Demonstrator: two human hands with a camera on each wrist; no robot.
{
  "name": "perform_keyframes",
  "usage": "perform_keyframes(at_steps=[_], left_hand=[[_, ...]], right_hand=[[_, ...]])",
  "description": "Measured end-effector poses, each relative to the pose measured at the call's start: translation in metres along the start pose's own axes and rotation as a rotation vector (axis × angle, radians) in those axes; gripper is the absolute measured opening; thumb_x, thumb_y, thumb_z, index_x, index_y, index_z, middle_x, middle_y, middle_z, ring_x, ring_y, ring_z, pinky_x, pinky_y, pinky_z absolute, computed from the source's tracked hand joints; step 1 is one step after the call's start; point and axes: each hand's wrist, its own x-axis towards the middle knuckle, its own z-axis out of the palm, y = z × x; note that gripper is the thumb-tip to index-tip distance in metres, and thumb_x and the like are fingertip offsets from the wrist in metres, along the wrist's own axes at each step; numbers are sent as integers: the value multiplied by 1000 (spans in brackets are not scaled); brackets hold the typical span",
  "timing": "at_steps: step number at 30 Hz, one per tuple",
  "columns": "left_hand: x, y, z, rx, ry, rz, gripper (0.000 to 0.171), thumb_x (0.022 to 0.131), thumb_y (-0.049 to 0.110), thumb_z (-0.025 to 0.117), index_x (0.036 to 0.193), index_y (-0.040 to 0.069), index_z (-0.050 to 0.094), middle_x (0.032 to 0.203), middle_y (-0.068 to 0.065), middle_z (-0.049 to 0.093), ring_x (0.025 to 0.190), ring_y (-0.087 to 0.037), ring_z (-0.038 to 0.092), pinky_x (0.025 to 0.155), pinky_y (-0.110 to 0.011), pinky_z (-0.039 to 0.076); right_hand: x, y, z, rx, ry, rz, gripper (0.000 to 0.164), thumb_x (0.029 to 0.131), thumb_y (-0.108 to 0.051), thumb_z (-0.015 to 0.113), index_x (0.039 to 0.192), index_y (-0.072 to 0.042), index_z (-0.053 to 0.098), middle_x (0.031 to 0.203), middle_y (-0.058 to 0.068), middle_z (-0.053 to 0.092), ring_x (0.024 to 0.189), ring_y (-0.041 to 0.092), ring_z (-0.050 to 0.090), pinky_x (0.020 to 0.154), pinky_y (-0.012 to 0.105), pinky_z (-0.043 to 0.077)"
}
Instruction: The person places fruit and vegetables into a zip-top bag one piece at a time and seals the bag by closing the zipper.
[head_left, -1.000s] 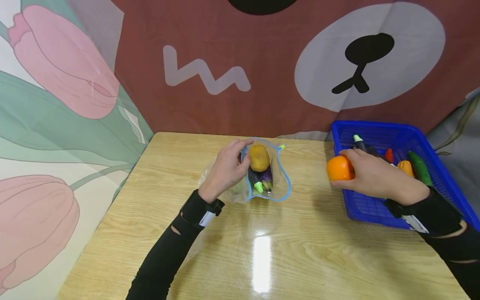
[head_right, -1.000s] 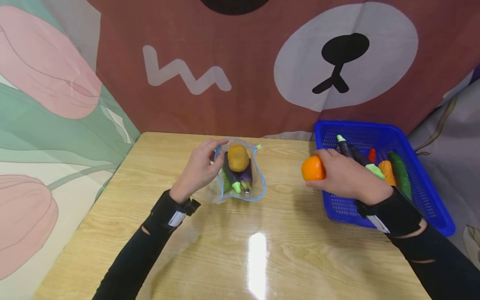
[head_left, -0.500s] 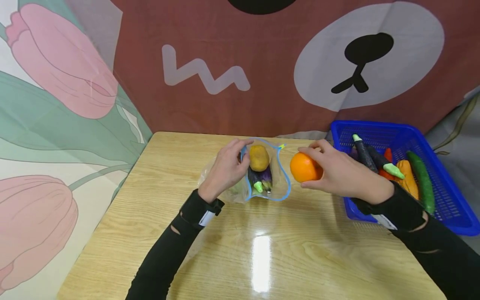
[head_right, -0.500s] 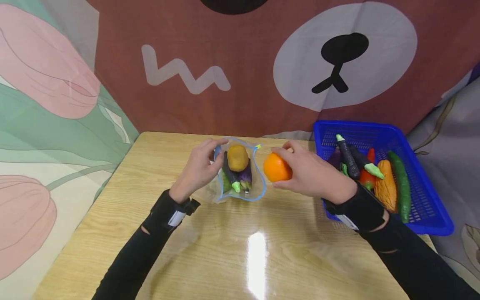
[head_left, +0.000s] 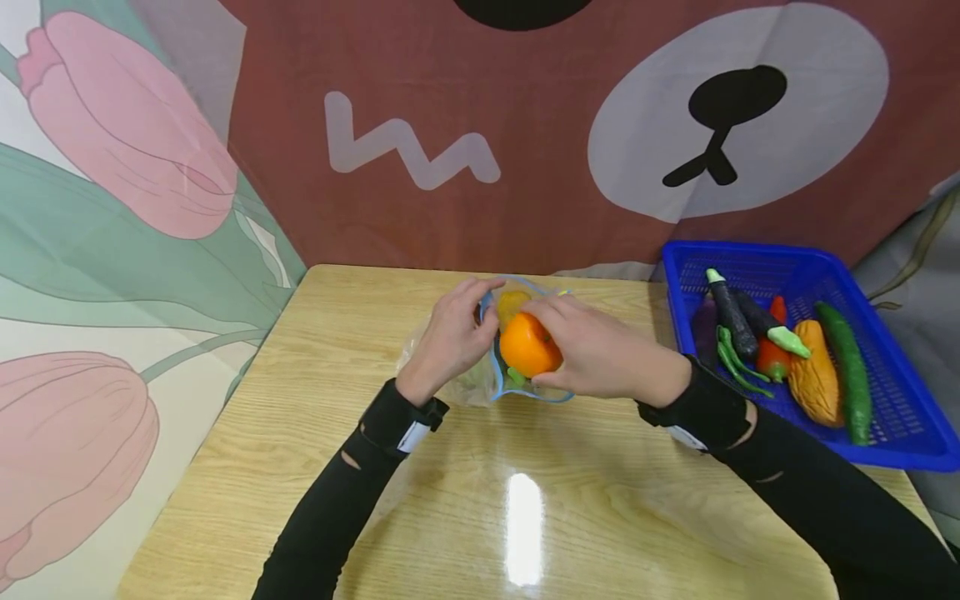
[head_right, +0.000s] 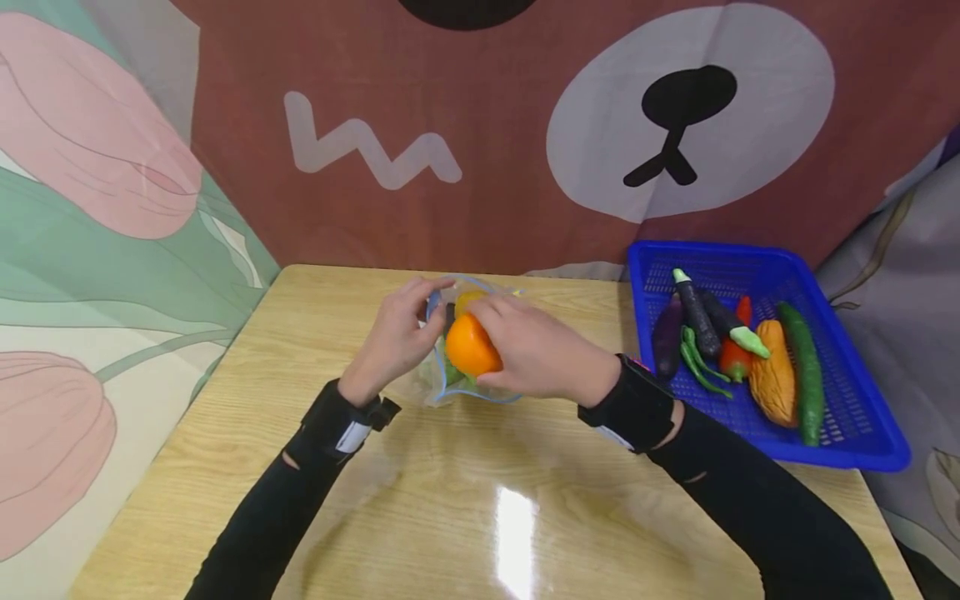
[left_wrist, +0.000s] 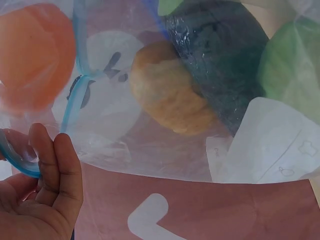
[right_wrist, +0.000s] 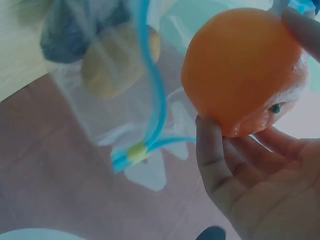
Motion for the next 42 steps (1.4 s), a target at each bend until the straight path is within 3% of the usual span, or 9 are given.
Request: perform_keyframes(at_steps=[9,17,22,24,27,32,35,38,42], left_hand=[[2,1,0,-4,50,10,36,88,0,52,122,1,61,89,-5,55,62,-13,46,54,-25,42],[2,3,-1,-13,60,13,35,89,2,52,123,0,60,85,-3,51,58,-12,43,53,-26,40],[3,4,-2,-23,79,34,35,89,2,51,123,-2,60,80,-2,49,58,-11,42,52,-27,39],[4,5,-2,-31,85,49,35,89,2,51,122,-2,60,80,-2,48,57,-11,41,51,-27,38],[5,6,-2,-39,88,61,35,90,2,50,123,-3,60,79,-2,47,56,-10,40,50,-27,37],[6,7,-4,-41,90,50,36,90,0,49,125,0,59,80,-2,47,61,-10,43,53,-26,39],[7,7,-5,-39,95,56,37,89,0,49,125,0,59,81,-2,48,63,-11,44,54,-27,39],[8,7,-5,-41,104,65,37,89,0,49,124,-1,59,81,-2,48,63,-11,44,55,-27,39],[8,6,-4,-42,119,80,37,87,-1,49,122,-1,60,79,-2,48,64,-11,44,56,-26,39]], right_hand=[[20,-3,17,-71,-63,-36,73,73,-25,82,128,7,47,121,17,54,105,29,50,90,39,46],[33,4,26,-52,-108,-38,71,75,-17,78,132,7,44,115,15,53,97,26,52,85,33,47],[39,6,32,-27,-112,-72,51,79,-17,77,122,0,57,108,13,51,90,24,53,76,31,48],[41,7,36,-52,-107,-89,44,78,-17,78,116,-2,62,110,15,51,96,26,53,79,32,47],[43,6,41,-108,-89,-92,46,75,-17,81,114,-1,63,110,16,51,97,28,52,78,34,46],[42,5,46,-104,-89,-18,60,73,-21,82,119,3,53,95,13,48,68,21,49,62,30,44],[41,4,46,-75,-114,29,60,77,-20,79,123,4,48,93,12,49,64,20,50,60,30,45],[42,3,46,-57,-137,30,47,81,-13,75,120,2,53,101,13,55,74,21,54,64,31,46],[42,3,46,-2,-184,-15,21,86,-12,70,106,-7,62,109,8,57,80,17,58,66,27,45]])
